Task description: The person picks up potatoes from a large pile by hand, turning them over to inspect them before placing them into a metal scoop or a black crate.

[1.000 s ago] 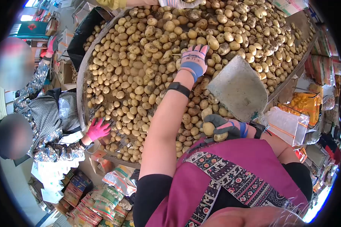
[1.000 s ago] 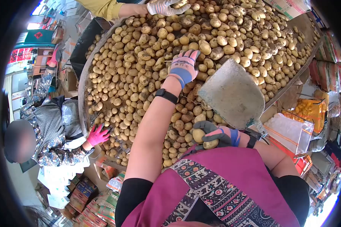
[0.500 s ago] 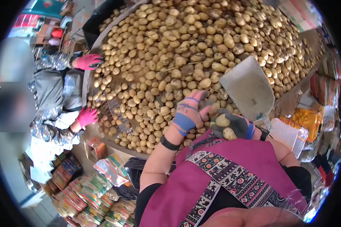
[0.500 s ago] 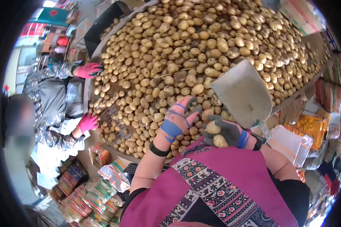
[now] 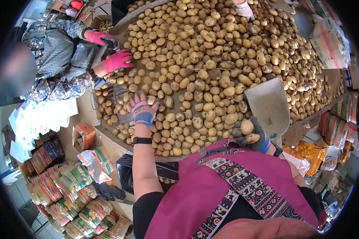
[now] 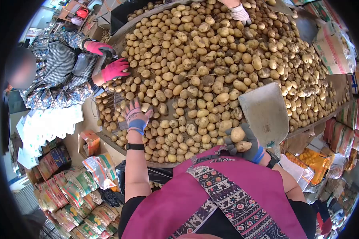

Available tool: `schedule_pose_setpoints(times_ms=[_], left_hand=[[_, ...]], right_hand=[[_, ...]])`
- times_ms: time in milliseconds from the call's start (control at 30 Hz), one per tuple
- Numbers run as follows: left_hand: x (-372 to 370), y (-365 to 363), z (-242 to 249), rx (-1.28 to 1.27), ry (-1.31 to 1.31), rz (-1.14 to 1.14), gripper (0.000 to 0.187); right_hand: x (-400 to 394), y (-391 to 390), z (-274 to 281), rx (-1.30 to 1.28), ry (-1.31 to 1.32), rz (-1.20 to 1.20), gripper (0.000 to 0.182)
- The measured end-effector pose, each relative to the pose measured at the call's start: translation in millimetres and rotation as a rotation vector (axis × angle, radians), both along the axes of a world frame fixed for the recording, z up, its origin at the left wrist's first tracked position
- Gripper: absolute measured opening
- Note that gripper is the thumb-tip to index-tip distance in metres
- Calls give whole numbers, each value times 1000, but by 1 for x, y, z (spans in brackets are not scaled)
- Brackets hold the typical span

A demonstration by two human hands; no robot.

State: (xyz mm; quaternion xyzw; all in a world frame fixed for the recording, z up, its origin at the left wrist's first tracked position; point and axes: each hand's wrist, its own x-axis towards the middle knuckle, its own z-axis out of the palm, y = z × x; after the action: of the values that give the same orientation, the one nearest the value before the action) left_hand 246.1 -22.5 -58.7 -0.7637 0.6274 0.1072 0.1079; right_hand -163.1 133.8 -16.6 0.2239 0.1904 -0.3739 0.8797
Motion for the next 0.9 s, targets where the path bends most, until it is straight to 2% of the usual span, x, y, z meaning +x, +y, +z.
schedule_pose_setpoints(times_ms=[33,67,133,167,233,267,333,400,467,500,567,633,667,700,733,767,800,867,900], left_hand=[[-11,2,2,-103,36,-125,76],[-26,4,-2,-98,37,-119,76],[-55,5,-10,-43,172,-437,75],[-51,2,-17,-41,174,-432,75],[-34,-3,-44,-34,100,-381,69],[-23,-6,-56,-71,107,-288,66],[-10,-32,-36,-78,156,-136,67],[25,-53,-38,-5,-58,-100,68],[30,-65,-25,127,-110,69,69],[28,-58,-22,-6,-107,11,67],[4,-31,8,-232,251,-189,62],[-38,5,36,106,382,-214,56],[-45,19,22,235,425,-378,52],[-49,46,5,271,360,-477,52],[-43,59,-9,274,362,-477,52],[-36,68,-21,122,324,-504,52],[-29,72,-26,-31,283,-527,53],[-3,53,-32,134,150,-356,56],[4,48,-32,85,83,-295,54]], right_hand=[[1,2,2,2,45,-26,55],[6,0,8,8,46,-21,55],[19,-9,32,55,395,-51,56],[18,-10,34,57,396,-46,56],[17,-12,36,-145,484,134,59],[16,-11,40,-142,487,133,59],[18,-7,46,-129,461,9,61],[19,-5,47,-113,464,-25,61],[15,-9,43,-113,470,-68,62],[9,-3,37,-92,452,-67,58],[3,6,22,-55,428,-66,56],[-2,0,5,22,-16,-108,52],[-2,-2,0,26,-17,-109,52],[-1,-2,-4,-78,-19,-61,52],[-2,-2,-5,-183,-20,-13,54],[1,-4,-1,-220,-30,-5,55],[5,-4,4,-220,-26,-4,55],[10,-4,16,-24,166,-119,44],[12,-4,26,-28,172,-118,44]])
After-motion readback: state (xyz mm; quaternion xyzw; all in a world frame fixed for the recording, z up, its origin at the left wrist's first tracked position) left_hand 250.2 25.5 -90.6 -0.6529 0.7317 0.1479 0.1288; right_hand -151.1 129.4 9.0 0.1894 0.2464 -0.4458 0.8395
